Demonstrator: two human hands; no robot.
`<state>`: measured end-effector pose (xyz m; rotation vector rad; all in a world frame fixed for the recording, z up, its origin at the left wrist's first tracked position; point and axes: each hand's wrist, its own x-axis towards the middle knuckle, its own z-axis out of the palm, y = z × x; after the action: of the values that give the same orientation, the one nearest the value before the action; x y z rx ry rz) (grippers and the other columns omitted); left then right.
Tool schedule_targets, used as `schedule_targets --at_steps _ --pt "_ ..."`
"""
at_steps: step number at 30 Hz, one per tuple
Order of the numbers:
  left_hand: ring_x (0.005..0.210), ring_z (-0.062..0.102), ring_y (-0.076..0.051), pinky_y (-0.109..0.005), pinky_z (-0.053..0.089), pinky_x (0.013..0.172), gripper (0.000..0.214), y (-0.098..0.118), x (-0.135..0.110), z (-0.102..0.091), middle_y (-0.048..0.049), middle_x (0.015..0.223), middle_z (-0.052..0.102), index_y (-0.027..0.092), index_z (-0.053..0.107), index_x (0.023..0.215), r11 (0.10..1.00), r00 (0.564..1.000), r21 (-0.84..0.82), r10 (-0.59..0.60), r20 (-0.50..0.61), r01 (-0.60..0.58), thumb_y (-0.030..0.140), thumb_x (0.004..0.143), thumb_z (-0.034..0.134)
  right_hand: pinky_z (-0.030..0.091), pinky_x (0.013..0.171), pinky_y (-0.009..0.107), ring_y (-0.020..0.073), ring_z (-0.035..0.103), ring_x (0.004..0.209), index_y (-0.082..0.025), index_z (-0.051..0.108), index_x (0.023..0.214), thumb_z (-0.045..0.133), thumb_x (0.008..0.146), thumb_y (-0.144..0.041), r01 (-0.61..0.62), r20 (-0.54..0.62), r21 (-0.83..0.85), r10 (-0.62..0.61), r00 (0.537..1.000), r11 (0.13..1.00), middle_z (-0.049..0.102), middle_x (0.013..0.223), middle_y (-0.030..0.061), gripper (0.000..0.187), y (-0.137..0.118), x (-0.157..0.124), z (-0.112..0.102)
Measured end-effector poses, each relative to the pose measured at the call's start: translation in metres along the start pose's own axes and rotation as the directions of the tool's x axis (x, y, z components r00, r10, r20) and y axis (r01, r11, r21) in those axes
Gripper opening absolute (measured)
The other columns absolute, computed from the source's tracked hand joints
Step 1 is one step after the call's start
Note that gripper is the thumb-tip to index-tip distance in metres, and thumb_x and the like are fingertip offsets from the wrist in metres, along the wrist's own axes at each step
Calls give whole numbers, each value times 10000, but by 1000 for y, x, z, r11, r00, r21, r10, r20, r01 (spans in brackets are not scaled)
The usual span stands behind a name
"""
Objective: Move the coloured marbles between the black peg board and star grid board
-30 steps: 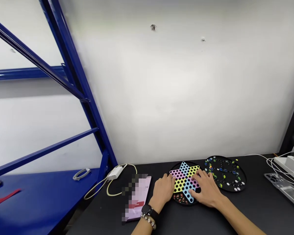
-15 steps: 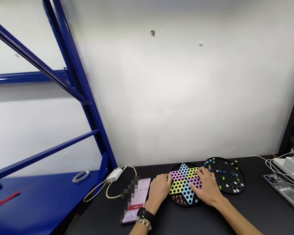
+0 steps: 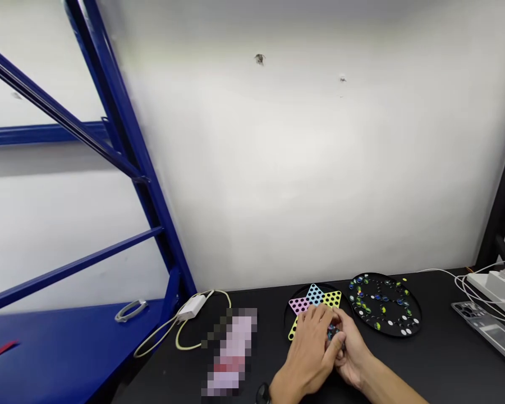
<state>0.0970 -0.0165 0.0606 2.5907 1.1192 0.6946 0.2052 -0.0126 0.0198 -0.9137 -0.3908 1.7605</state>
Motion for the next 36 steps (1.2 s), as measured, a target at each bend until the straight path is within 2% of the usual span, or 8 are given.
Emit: schedule_targets --at_steps 5,7,9,15,19,22,27,36 --pt "1351 333 -294 -527 226 1134 658 -19 -5 -1 -76 1526 341 300 277 1497 999 997 34 11 76 -13 615 937 417 156 361 203 40 216 337 -221 407 603 489 819 -674 312 -44 -454 -371 928 834 400 462 -72 509 -38 15 -27" --pt "1410 260 -324 -575 159 1154 786 -31 -6 0 -109 1562 286 252 220 1531 991 984 100 -106 145 92 683 900 408 262 430 221 73 335 409 -220 400 577 480 856 -628 457 58 -773 -668 742 440 413 484 -48 501 -58 20 -50" --pt "1441 202 -360 -606 96 1161 903 -43 -8 -1 -143 1568 274 204 275 1521 961 944 188 -243 222 204 754 827 450 325 530 252 125 466 528 -218 441 606 432 913 -534 334 213 -943 -778 591 -5 495 564 -4 441 -77 24 -77" --pt "1444 226 -364 -611 105 1161 907 -64 -9 -8 -125 1570 284 259 316 1508 917 872 254 -378 311 307 753 772 508 396 684 308 220 607 818 -210 605 799 339 973 -324 -159 259 -871 -711 654 -464 627 883 87 337 -98 34 -126" --pt "1454 203 -350 -621 83 1158 923 -68 -9 -9 -116 1590 234 282 277 1519 935 874 213 -343 344 283 770 768 500 397 902 408 274 549 1075 -224 638 1041 350 968 -385 -55 355 -850 -647 674 -524 623 1135 112 338 -86 29 -108" --pt "1473 136 -330 -617 45 1161 982 -74 -9 -10 -120 1604 180 269 210 1536 952 867 181 -300 399 246 805 758 478 338 1026 437 265 445 1261 -273 567 1247 356 959 -486 191 434 -859 -478 764 -475 519 1380 82 416 -68 18 -84" --pt "1465 107 -382 -640 15 1152 1200 -87 -8 -14 -117 1605 175 284 180 1540 981 882 125 -190 431 150 805 576 668 304 1054 463 276 430 1262 -290 577 1244 424 924 -516 337 507 -809 -281 815 -481 531 1375 65 420 -47 3 -56" --pt "1114 558 -253 -369 412 963 438 -110 -12 -32 -33 1206 590 291 594 1193 928 916 203 -351 194 313 323 757 621 314 1018 496 270 516 1061 -251 650 1038 541 847 -561 294 474 -841 -356 805 -455 592 1078 80 380 -47 -6 -45"
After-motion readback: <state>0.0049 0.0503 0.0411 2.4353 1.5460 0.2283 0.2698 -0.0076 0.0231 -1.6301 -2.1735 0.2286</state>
